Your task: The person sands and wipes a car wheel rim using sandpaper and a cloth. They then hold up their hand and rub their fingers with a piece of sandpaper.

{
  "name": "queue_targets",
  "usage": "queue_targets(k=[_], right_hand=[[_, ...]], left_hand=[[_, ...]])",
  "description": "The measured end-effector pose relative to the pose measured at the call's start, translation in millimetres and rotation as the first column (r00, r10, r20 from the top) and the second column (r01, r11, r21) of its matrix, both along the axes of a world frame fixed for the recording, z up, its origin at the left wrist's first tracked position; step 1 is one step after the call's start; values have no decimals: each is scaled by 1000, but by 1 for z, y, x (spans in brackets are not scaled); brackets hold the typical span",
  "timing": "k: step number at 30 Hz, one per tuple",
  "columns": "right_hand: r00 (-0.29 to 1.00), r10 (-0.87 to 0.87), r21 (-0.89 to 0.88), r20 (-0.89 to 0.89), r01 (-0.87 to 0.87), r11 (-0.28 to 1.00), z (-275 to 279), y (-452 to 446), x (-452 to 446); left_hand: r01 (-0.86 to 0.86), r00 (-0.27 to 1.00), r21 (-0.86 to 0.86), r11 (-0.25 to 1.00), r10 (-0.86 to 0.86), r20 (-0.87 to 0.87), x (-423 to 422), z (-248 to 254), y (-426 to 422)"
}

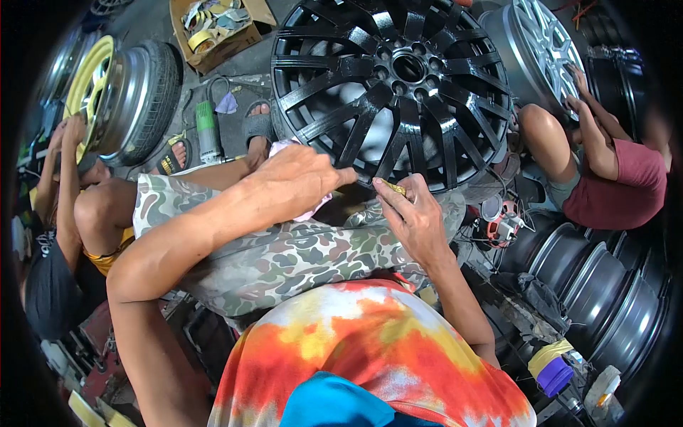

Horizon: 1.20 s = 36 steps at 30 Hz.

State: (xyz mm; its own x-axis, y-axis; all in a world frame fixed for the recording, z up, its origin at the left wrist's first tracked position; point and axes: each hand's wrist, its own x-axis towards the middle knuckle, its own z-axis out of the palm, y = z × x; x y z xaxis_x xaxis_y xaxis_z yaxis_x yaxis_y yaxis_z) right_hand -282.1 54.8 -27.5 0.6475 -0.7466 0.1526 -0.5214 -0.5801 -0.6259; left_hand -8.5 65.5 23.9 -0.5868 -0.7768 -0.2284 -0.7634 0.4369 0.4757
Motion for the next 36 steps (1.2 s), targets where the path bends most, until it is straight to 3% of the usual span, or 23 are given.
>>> queue_targets(k=[1, 5, 7, 9, 11, 19, 25, 28, 31, 36], right_hand=[[1000, 3, 0, -4, -3, 1000, 1, 1, 0], [999, 20, 48, -30, -18, 999, 6, 0, -1], [999, 23, 83, -39, -19, 996, 10, -1, -2], [997, 46, 228, -56, -32, 973, 18, -4, -3], [997, 57, 229, -55, -43, 973, 25, -8, 3], [977, 149, 155, -152, -126, 980, 38, -13, 28], [984, 155, 192, -89, -136, 972, 34, -12, 40], [978, 146, 220, -151, -110, 969, 35, -12, 34], [985, 149, 186, -88, -131, 974, 30, -16, 42], [970, 179, 276, -167, -128, 953, 38, -22, 36]], left_hand=[[5, 998, -2, 1000, -5, 69, 1, 2, -1], [-29, 999, -42, 999, 28, -22, 4, 3, -10], [-192, 981, -8, 981, 192, -10, 11, 23, -26], [-336, 942, -113, 935, 333, -41, 26, 32, -37], [-385, 922, -188, 904, 385, -37, 40, 42, -49], [-361, 933, -252, 898, 349, -91, 46, 47, -57], [-358, 932, -213, 909, 363, -17, 45, 58, -62], [-341, 940, -229, 912, 339, -46, 51, 49, -64], [-385, 923, -193, 903, 378, -73, 54, 47, -65], [-382, 924, -172, 908, 382, -38, 52, 51, -68]])
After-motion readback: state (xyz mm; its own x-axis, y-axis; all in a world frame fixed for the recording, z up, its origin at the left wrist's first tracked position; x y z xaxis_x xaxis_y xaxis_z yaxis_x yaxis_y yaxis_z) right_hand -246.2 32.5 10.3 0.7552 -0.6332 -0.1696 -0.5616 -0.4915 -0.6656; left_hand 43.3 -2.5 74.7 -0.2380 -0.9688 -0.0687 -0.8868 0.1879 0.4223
